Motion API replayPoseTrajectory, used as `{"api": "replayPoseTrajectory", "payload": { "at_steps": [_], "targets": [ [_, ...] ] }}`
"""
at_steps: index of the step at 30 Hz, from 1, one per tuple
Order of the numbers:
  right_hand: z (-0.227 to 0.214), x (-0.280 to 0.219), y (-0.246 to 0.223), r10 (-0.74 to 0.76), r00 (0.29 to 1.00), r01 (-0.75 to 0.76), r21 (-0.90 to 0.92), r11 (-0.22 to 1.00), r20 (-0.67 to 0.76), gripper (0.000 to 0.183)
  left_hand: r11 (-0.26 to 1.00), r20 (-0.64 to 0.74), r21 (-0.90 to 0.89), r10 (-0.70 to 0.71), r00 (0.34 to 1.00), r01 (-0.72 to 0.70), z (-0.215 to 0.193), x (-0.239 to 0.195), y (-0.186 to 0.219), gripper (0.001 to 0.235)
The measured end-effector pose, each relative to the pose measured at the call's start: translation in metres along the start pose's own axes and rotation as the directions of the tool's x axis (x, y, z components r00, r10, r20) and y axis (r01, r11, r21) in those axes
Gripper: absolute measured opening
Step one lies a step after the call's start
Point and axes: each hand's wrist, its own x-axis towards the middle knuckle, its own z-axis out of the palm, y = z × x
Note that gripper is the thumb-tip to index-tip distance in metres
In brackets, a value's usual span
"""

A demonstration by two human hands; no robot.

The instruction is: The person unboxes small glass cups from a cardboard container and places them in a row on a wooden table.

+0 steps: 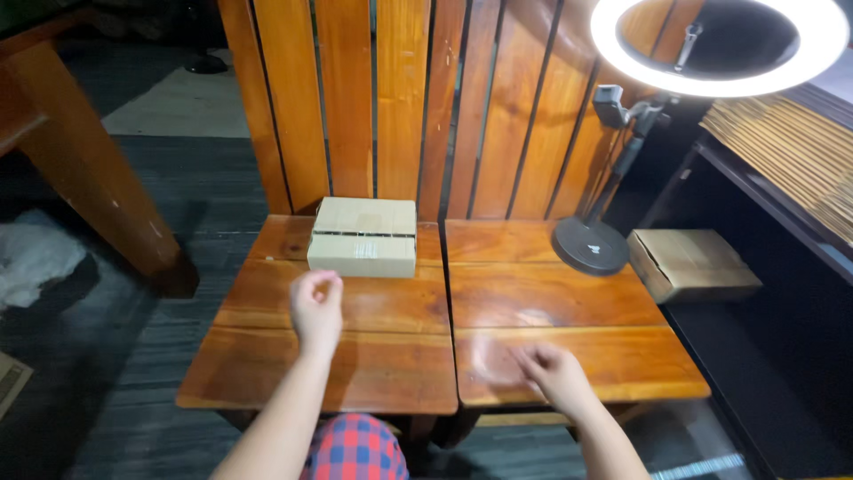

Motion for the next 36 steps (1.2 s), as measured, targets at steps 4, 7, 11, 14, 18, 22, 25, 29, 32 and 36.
{"api": "replayPoseTrajectory", "payload": {
  "at_steps": [4,7,11,14,18,22,25,29,32,36],
  "targets": [
    [0.051,0.091,-0.032,-0.047,0.997,0.063,0.269,0.961,-0.064,0.023,0.969,-0.042,0.119,-0.214,0.976,0.217,0.003,0.049,-0.012,0.027],
    [0.095,0.145,-0.042,-0.059,0.998,0.061,0.282,0.958,-0.015,0.045,0.932,-0.006,0.167,-0.326,0.945,0.323,0.01,0.07,-0.024,0.05],
    [0.147,0.188,-0.055,-0.012,1.0,0.015,0.391,0.92,-0.011,0.063,0.888,0.115,0.05,-0.46,0.881,0.457,0.022,0.074,-0.013,0.073],
    [0.161,0.187,-0.076,0.033,0.999,-0.041,0.473,0.88,0.024,0.081,0.87,0.143,0.061,-0.493,0.858,0.49,0.027,0.076,-0.01,0.077],
    [0.183,0.199,-0.08,0.058,0.995,-0.089,0.513,0.854,0.076,0.087,0.848,0.174,0.116,-0.53,0.83,0.517,0.021,0.073,0.006,0.078],
    [0.194,0.194,-0.093,0.087,0.989,-0.139,0.528,0.838,0.122,0.091,0.84,0.182,0.138,-0.543,0.82,0.525,0.021,0.077,-0.001,0.075],
    [0.196,0.169,-0.124,0.099,0.982,-0.182,0.646,0.742,0.163,0.081,0.84,0.183,0.16,-0.541,0.821,0.518,0.016,0.076,0.004,0.077],
    [0.187,0.152,-0.138,0.035,0.992,-0.077,0.372,0.925,0.12,0.101,0.815,0.222,0.162,-0.58,0.784,0.556,0.013,0.073,0.005,0.076],
    [0.182,0.146,-0.13,0.061,0.994,-0.088,0.309,0.947,0.095,0.099,0.799,0.236,0.129,-0.599,0.765,0.587,0.014,0.062,0.011,0.078],
    [0.164,0.119,-0.13,0.139,0.988,-0.151,0.251,0.956,0.065,0.091,0.778,0.261,0.163,-0.627,0.734,0.607,0.016,0.041,-0.005,0.095]
  ]
}}
